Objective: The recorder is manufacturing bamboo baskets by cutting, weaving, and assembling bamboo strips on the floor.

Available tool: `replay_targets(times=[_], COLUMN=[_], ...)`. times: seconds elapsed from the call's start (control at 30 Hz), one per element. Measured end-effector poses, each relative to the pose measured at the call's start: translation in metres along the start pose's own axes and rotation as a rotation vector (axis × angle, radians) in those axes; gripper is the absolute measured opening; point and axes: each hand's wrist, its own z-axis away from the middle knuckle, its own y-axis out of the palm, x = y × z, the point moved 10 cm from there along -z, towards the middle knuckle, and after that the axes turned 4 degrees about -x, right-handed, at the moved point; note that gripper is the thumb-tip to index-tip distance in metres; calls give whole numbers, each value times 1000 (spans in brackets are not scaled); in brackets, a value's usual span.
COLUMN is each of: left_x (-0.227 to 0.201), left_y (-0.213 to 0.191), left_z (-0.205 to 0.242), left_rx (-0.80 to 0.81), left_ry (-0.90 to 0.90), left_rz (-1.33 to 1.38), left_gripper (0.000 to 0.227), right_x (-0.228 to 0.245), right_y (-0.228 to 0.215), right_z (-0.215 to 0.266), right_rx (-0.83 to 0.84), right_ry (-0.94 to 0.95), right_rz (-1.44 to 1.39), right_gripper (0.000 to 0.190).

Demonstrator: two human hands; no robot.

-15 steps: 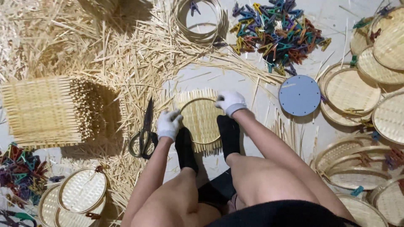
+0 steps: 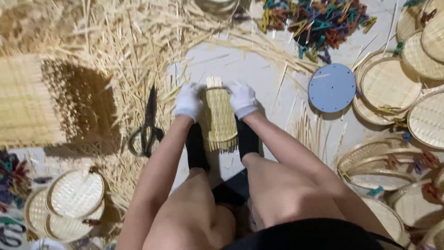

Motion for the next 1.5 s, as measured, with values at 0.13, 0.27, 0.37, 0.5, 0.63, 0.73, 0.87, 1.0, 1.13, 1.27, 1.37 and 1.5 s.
replay_targets(times=[0.13,0.27,0.37,0.5,0.63,0.73,0.87,1.0,1.13,1.27,1.37,1.5], left_x=[6,22,14,15,24,25,36,47,69,87,97,97], left_y=[-14,0,-9,2,13,17,22,31,58,92,98,86], left_z=[-4,-6,3,16,9,4,9,3,1,-9,-11,-5], left_rx=[86,128,-18,41,1,9,2,81,166,178,187,123], left_ry=[-286,-240,-107,-387,-340,-362,-491,-608,-603,-520,-553,-621], left_rz=[199,63,411,689,341,328,424,461,575,676,707,578], left_gripper=[35,25,28,34,27,26,24,26,29,25,27,30], right_x=[-10,-21,18,34,17,18,20,17,16,15,15,13], right_y=[14,38,24,13,36,36,38,38,41,37,42,37], right_z=[-3,-2,-1,-4,-16,-17,-13,-16,-14,-17,-18,-13], right_rx=[155,82,25,188,371,389,397,406,408,374,386,403], right_ry=[166,120,88,276,349,331,332,339,343,327,342,364], right_rz=[-25,-15,119,138,198,220,209,216,210,199,187,202], right_gripper=[21,25,35,46,50,54,55,57,57,57,56,55])
